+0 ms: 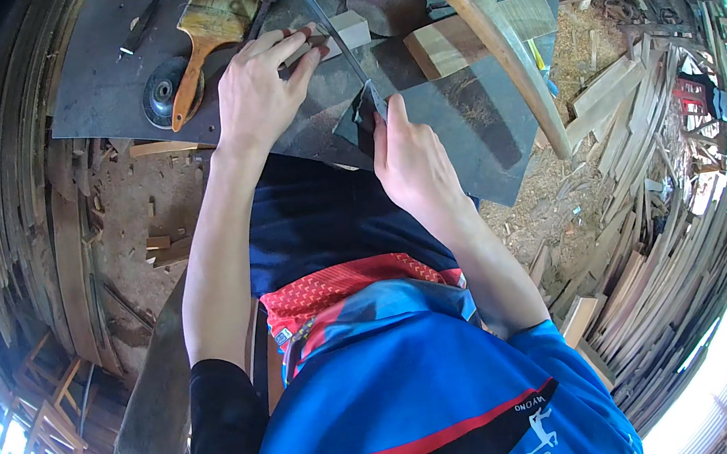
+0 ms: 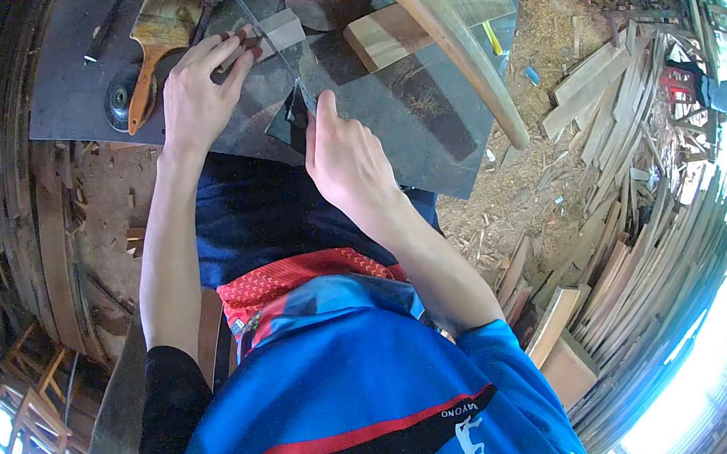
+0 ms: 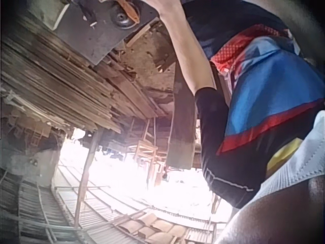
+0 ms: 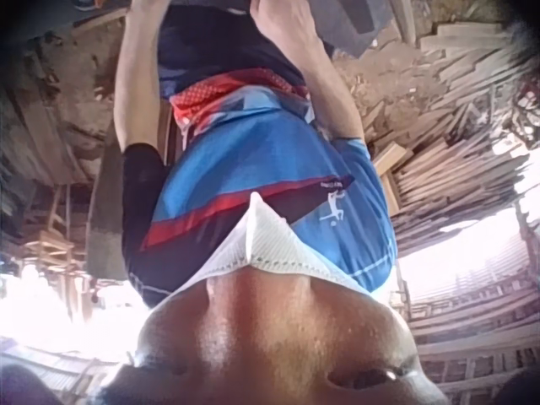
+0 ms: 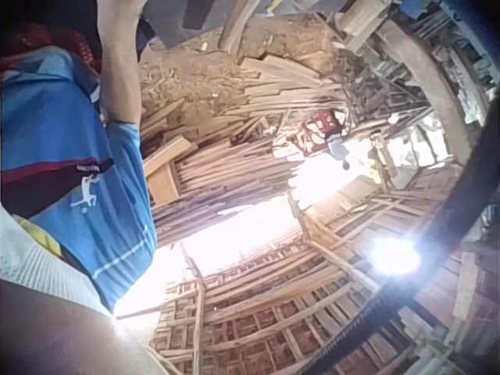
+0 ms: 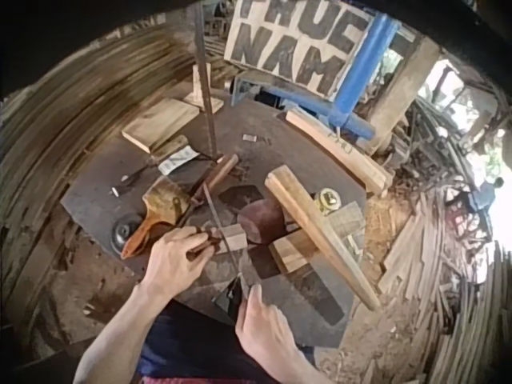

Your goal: The recorder is using a chisel and other tools to carve or shape small wooden blocks at a workbench.

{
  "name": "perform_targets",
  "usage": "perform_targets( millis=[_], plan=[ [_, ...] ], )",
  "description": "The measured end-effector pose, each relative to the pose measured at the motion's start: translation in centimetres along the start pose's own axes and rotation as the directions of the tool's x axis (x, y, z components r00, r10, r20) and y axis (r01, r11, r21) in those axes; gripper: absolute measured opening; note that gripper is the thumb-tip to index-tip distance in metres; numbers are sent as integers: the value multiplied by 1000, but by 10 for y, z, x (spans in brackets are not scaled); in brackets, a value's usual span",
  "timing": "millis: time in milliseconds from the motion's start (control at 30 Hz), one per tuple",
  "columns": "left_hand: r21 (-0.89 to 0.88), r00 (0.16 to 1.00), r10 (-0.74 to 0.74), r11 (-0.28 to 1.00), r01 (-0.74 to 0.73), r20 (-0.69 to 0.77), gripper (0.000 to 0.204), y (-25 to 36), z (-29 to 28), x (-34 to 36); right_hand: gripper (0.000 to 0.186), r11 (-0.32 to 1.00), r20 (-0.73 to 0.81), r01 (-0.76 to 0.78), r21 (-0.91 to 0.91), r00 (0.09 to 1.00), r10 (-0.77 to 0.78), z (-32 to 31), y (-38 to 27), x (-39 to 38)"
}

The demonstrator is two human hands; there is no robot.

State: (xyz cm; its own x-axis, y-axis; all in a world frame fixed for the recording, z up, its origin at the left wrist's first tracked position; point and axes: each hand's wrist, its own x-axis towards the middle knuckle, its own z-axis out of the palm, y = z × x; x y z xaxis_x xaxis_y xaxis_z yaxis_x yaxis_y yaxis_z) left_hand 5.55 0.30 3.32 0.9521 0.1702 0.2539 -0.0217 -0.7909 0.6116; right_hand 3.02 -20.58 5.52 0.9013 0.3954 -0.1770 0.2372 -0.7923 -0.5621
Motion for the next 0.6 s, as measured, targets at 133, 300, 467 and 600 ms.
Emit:
perform_targets(
  millis=[133,300,467,600],
  plan=[
    [8,999,28,1000,-28,-35,30,-2,3,0,21,999,16,-23,-24,1000,24,0,-5,7],
    [28,998,-52,998,51,41,29,-2,-1,4,27,998,6,-18,-67,1000,19,3,-7,7],
    [-7,1000,-28,1000,28,0,29,1,4,-2,29,996,66,-73,-57,995,77,-1,-4,2],
    [29,999,43,999,-43,-9,29,-5,6,0,26,999,7,-8,-51,1000,8,7,-4,23]
  ],
)
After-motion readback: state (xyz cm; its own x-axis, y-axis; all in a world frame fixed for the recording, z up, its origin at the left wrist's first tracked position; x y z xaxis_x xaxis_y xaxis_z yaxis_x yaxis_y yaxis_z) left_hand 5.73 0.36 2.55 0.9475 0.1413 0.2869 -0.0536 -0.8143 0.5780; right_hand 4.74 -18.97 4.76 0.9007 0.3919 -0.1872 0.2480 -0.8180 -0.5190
